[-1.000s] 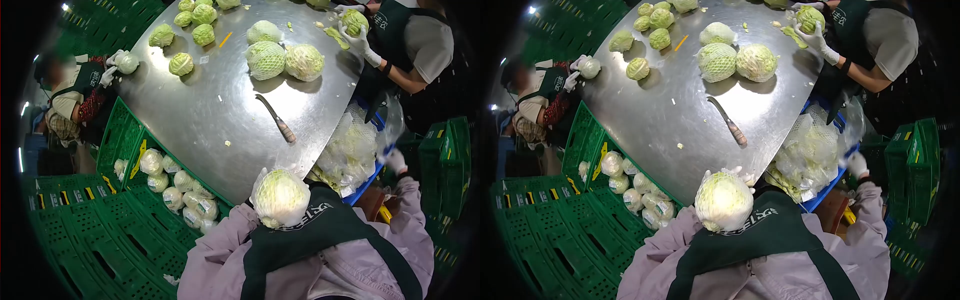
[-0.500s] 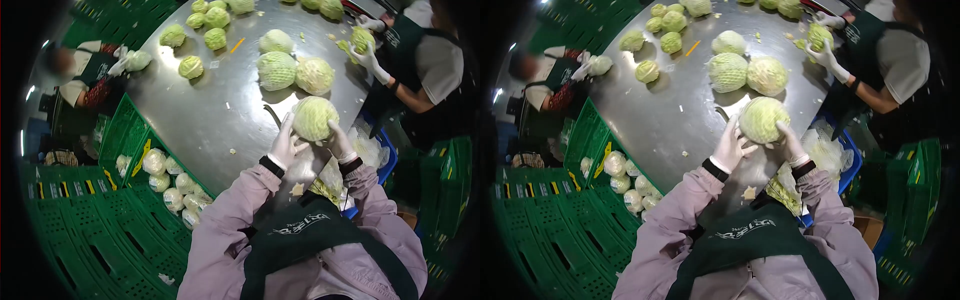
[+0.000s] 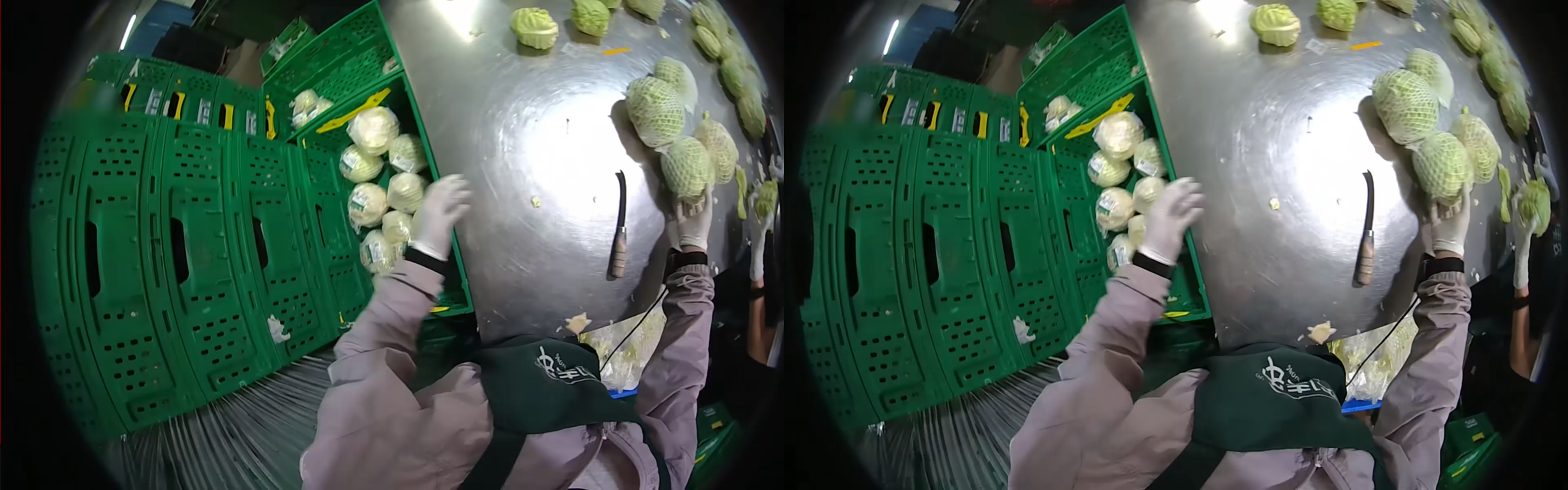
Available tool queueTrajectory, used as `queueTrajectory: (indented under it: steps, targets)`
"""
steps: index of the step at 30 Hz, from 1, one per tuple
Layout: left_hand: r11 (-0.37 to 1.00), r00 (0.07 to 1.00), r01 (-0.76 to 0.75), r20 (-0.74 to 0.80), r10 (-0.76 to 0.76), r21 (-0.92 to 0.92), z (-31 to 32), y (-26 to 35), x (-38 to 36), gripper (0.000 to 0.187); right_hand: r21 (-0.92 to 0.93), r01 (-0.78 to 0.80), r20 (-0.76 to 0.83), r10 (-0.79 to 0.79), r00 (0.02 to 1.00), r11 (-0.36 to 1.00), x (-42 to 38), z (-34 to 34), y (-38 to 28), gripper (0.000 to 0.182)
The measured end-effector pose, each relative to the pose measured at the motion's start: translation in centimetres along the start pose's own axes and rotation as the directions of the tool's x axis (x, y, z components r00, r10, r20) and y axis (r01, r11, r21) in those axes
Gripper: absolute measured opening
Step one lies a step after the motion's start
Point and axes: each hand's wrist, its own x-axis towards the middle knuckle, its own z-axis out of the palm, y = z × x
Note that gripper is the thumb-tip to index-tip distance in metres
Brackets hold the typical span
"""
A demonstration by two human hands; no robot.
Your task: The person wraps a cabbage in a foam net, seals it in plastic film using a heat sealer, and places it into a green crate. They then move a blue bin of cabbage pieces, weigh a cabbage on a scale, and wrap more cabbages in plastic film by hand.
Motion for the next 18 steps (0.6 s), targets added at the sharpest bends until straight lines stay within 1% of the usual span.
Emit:
queueTrajectory:
  steps: [1, 2, 3, 4, 5, 6, 7, 8, 10, 11, 12, 13, 14, 15, 16, 17, 18]
  targets:
    - [0.994, 0.965, 0.089, -0.239, -0.103, -0.066, -3.7, -0.2, 0.0, 0.040, 0.158, -0.017, -0.025, 0.022, 0.999, 0.987, 1.3, -0.7, -0.1, 0.058]
    - [0.984, 0.915, 0.160, -0.363, -0.177, -0.076, -8.1, -1.3, 0.0, 0.044, 0.038, 0.105, 0.051, -0.107, 0.993, 0.994, 3.0, -2.4, 1.3, 0.053]
    - [0.970, 0.845, 0.226, -0.475, -0.243, -0.095, -11.4, -2.4, 0.1, 0.048, -0.021, 0.171, 0.102, -0.168, 0.980, 0.985, 3.2, -3.1, 2.1, 0.051]
    - [0.916, 0.773, 0.370, -0.496, -0.396, -0.156, -12.6, -2.7, -0.3, 0.052, -0.073, 0.242, 0.153, -0.229, 0.961, 0.968, 3.0, -3.2, 2.6, 0.049]
    - [0.836, 0.676, 0.502, -0.503, -0.539, -0.221, -13.6, -3.3, -0.9, 0.056, 0.074, 0.129, 0.090, -0.136, 0.987, 0.989, 2.5, -3.8, 2.8, 0.047]
    - [0.833, 0.670, 0.501, -0.505, -0.544, -0.234, -14.1, -4.6, -0.9, 0.056, 0.224, 0.019, 0.040, -0.028, 0.999, 0.974, 1.7, -3.4, 2.8, 0.047]
    - [0.703, 0.522, 0.576, -0.474, -0.709, -0.418, -14.0, -6.6, -0.7, 0.064, 0.300, -0.098, -0.052, 0.119, 0.992, 0.949, -1.7, -0.4, 0.9, 0.047]
    - [0.536, 0.361, 0.612, -0.398, -0.843, -0.581, -13.7, -8.8, -0.2, 0.071, 0.300, -0.105, -0.041, 0.123, 0.992, 0.948, -2.6, -0.5, 1.2, 0.046]
    - [0.334, 0.195, 0.614, -0.272, -0.942, -0.715, -13.2, -12.6, 1.4, 0.078, 0.292, -0.098, -0.036, 0.113, 0.993, 0.951, -4.1, -1.3, 2.1, 0.046]
    - [0.445, 0.370, 0.574, -0.267, -0.890, -0.687, -12.9, -14.3, 2.6, 0.080, 0.258, -0.105, -0.025, 0.116, 0.993, 0.960, -4.8, -1.8, 2.2, 0.045]
    - [0.582, 0.503, 0.477, -0.339, -0.795, -0.658, -12.6, -15.9, 3.5, 0.079, 0.224, -0.109, -0.015, 0.115, 0.993, 0.968, -5.4, -2.4, 1.9, 0.044]
    - [0.695, 0.620, 0.354, -0.400, -0.675, -0.626, -12.3, -17.3, 4.4, 0.079, 0.184, -0.122, -0.008, 0.125, 0.992, 0.975, -7.4, -1.5, 1.3, 0.042]
    - [0.747, 0.634, 0.229, -0.487, -0.601, -0.624, -11.6, -17.7, 5.1, 0.076, 0.135, -0.126, 0.048, 0.120, 0.992, 0.983, -9.6, -0.4, 0.9, 0.040]
    - [0.732, 0.630, 0.229, -0.476, -0.614, -0.641, -11.1, -17.0, 4.9, 0.074, 0.083, -0.118, 0.097, 0.110, 0.989, 0.989, -10.8, -0.6, 0.6, 0.039]
    - [0.718, 0.627, 0.230, -0.464, -0.626, -0.658, -10.4, -16.1, 4.6, 0.072, 0.201, -0.256, 0.389, 0.163, 0.907, 0.946, -10.0, -3.4, 1.9, 0.039]
    - [0.702, 0.623, 0.230, -0.452, -0.638, -0.674, -9.8, -15.2, 4.3, 0.070, 0.184, -0.237, 0.375, 0.155, 0.914, 0.954, -9.8, -4.6, 2.2, 0.038]
    - [0.698, 0.814, 0.130, -0.326, -0.480, -0.704, -9.6, -15.1, 3.5, 0.073, 0.165, -0.219, 0.361, 0.148, 0.921, 0.962, -9.6, -5.7, 2.4, 0.037]
